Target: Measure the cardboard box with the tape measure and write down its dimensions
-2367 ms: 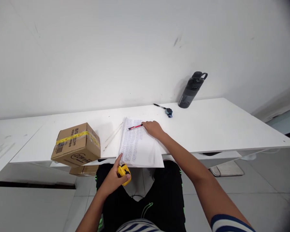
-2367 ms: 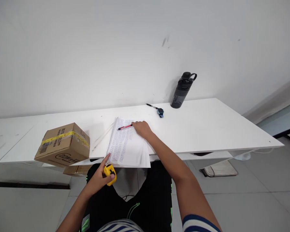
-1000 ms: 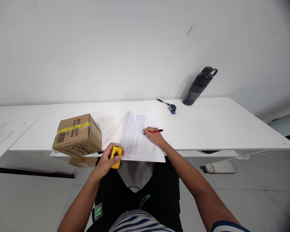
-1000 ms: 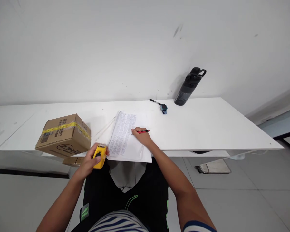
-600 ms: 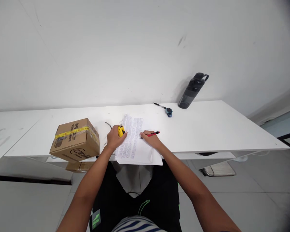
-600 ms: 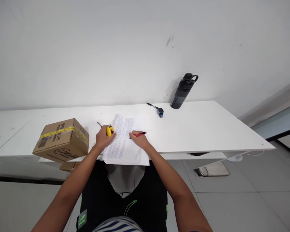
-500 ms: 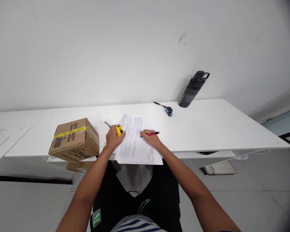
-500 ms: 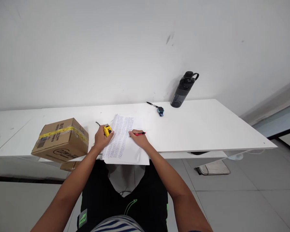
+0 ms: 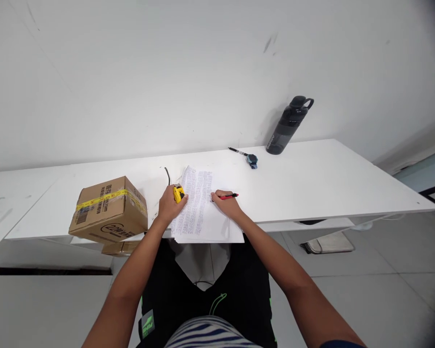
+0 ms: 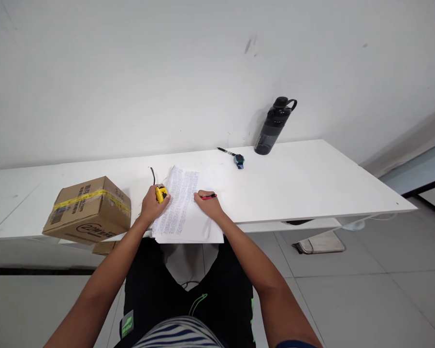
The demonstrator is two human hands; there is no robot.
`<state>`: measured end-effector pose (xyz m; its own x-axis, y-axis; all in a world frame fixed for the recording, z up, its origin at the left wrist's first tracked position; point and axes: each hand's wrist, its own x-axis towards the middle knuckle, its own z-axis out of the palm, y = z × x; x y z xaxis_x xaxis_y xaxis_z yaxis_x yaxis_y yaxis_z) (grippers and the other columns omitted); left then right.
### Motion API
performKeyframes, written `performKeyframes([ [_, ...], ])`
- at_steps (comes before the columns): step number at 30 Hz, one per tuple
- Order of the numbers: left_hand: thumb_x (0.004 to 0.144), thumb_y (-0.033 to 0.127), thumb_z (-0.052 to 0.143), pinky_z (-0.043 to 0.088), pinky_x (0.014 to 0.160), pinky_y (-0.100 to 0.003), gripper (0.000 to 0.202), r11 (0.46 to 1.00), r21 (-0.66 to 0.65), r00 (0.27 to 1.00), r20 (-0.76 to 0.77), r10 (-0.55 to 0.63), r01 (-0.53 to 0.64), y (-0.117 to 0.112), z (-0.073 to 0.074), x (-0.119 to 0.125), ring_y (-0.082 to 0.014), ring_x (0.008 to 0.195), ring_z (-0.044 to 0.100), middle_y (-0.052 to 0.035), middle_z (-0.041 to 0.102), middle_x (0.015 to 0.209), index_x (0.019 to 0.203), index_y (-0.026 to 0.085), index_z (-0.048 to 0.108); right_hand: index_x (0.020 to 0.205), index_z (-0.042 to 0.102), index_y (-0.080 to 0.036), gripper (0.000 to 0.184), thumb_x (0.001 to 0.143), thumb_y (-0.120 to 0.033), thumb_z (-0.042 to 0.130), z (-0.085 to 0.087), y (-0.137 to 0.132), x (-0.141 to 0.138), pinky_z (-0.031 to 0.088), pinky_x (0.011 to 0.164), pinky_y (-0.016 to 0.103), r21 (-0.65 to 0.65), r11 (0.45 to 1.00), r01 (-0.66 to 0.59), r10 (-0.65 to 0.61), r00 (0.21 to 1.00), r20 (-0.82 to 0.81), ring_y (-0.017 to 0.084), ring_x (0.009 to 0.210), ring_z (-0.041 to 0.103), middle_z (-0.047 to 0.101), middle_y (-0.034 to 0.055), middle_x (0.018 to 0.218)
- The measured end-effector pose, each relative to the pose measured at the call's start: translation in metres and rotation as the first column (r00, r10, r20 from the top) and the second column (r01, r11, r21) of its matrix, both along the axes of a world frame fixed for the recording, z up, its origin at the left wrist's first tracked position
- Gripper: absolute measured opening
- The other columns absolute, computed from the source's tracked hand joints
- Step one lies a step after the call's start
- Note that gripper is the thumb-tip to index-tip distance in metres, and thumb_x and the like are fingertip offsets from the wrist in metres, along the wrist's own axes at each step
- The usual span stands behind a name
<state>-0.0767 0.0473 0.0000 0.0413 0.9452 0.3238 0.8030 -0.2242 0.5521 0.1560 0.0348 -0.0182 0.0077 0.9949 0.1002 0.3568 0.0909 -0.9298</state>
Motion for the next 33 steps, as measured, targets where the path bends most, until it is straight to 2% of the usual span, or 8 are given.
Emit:
performKeyframes([
  [5, 0.082, 0.055, 0.057, 0.045, 0.077, -0.037, 0.049, 0.997, -0.083, 0.997, 0.079, 0.011, -0.005, 0.008, -0.003, -0.002, -0.0253, 0.090, 0.061, -0.0071, 0.063, 0.102, 0.117, 0.022, 0.048, 0.055, 0.026, -0.023, 0.039, 0.082, -0.040, 0.049, -0.001, 0.000, 0.001, 0.024, 0.056, 0.028, 0.010, 1.000, -0.009, 0.009, 1.000, 0.006, 0.012, 0.057, 0.031, 0.031, -0.0047, 0.056],
  [12, 0.085, 0.050, 0.055, 0.044, 0.070, -0.031, 0.036, 0.985, -0.155, 0.925, 0.381, -0.008, 0.072, 0.019, -0.010, -0.006, -0.0172, 0.078, 0.056, -0.0018, 0.057, 0.091, 0.107, 0.023, 0.046, 0.054, 0.034, -0.023, 0.040, 0.083, -0.046, 0.050, -0.001, -0.001, 0.003, 0.029, 0.057, 0.028, 0.011, 0.998, -0.056, 0.056, 0.998, 0.007, 0.014, 0.059, 0.040, 0.040, -0.0034, 0.056],
  [18, 0.082, 0.039, 0.060, 0.044, 0.071, -0.029, 0.037, 0.977, -0.162, 0.909, 0.412, -0.060, 0.138, 0.020, -0.014, -0.010, -0.0154, 0.079, 0.053, -0.0015, 0.052, 0.092, 0.110, 0.022, 0.043, 0.054, 0.031, -0.023, 0.041, 0.083, -0.044, 0.051, -0.002, -0.001, 0.003, 0.027, 0.056, 0.029, 0.019, 1.000, -0.017, 0.017, 1.000, 0.011, 0.013, 0.056, 0.034, 0.034, -0.0044, 0.055],
  [20, 0.082, 0.037, 0.060, 0.045, 0.070, -0.028, 0.037, 0.972, -0.166, 0.899, 0.431, -0.081, 0.167, 0.020, -0.014, -0.011, -0.0148, 0.078, 0.052, -0.0012, 0.051, 0.091, 0.111, 0.022, 0.042, 0.054, 0.030, -0.023, 0.040, 0.083, -0.043, 0.051, -0.003, -0.001, 0.003, 0.027, 0.056, 0.029, 0.010, 0.999, -0.048, 0.048, 0.999, 0.006, 0.013, 0.056, 0.035, 0.036, -0.0044, 0.055],
  [23, 0.082, 0.039, 0.061, 0.044, 0.067, -0.027, 0.037, 0.970, -0.186, 0.891, 0.450, -0.055, 0.154, 0.019, -0.012, -0.010, -0.0140, 0.075, 0.051, 0.0001, 0.050, 0.088, 0.108, 0.022, 0.042, 0.054, 0.032, -0.023, 0.040, 0.083, -0.043, 0.051, -0.004, -0.001, 0.004, 0.030, 0.058, 0.029, -0.008, 0.994, -0.105, 0.105, 0.994, -0.016, 0.013, 0.058, 0.040, 0.041, -0.0037, 0.056],
  [26, 0.083, 0.045, 0.060, 0.043, 0.064, -0.026, 0.033, 0.971, -0.198, 0.889, 0.456, -0.032, 0.136, 0.018, -0.010, -0.008, -0.0133, 0.071, 0.051, 0.0012, 0.050, 0.083, 0.101, 0.022, 0.043, 0.054, 0.033, -0.023, 0.040, 0.082, -0.044, 0.051, -0.004, -0.001, 0.004, 0.030, 0.058, 0.029, -0.016, 0.997, -0.077, 0.076, 0.997, -0.026, 0.013, 0.057, 0.039, 0.040, -0.0042, 0.055],
  [30, 0.086, 0.051, 0.055, 0.041, 0.062, -0.027, 0.031, 0.984, -0.142, 0.916, 0.398, -0.045, 0.110, 0.012, -0.007, -0.007, -0.0138, 0.070, 0.051, 0.0012, 0.053, 0.080, 0.095, 0.022, 0.047, 0.053, 0.035, -0.023, 0.039, 0.082, -0.045, 0.052, -0.003, -0.002, 0.003, 0.031, 0.058, 0.029, -0.007, 0.994, -0.107, 0.107, 0.994, -0.020, 0.014, 0.058, 0.040, 0.041, -0.0037, 0.056],
  [33, 0.087, 0.052, 0.053, 0.040, 0.063, -0.027, 0.031, 0.991, -0.107, 0.931, 0.364, -0.037, 0.081, 0.009, -0.007, -0.008, -0.0149, 0.071, 0.052, 0.0007, 0.055, 0.080, 0.095, 0.022, 0.049, 0.053, 0.035, -0.023, 0.039, 0.081, -0.046, 0.050, -0.004, -0.002, 0.003, 0.031, 0.058, 0.029, 0.005, 0.999, -0.044, 0.044, 0.999, -0.011, 0.015, 0.058, 0.041, 0.042, -0.0030, 0.055],
])
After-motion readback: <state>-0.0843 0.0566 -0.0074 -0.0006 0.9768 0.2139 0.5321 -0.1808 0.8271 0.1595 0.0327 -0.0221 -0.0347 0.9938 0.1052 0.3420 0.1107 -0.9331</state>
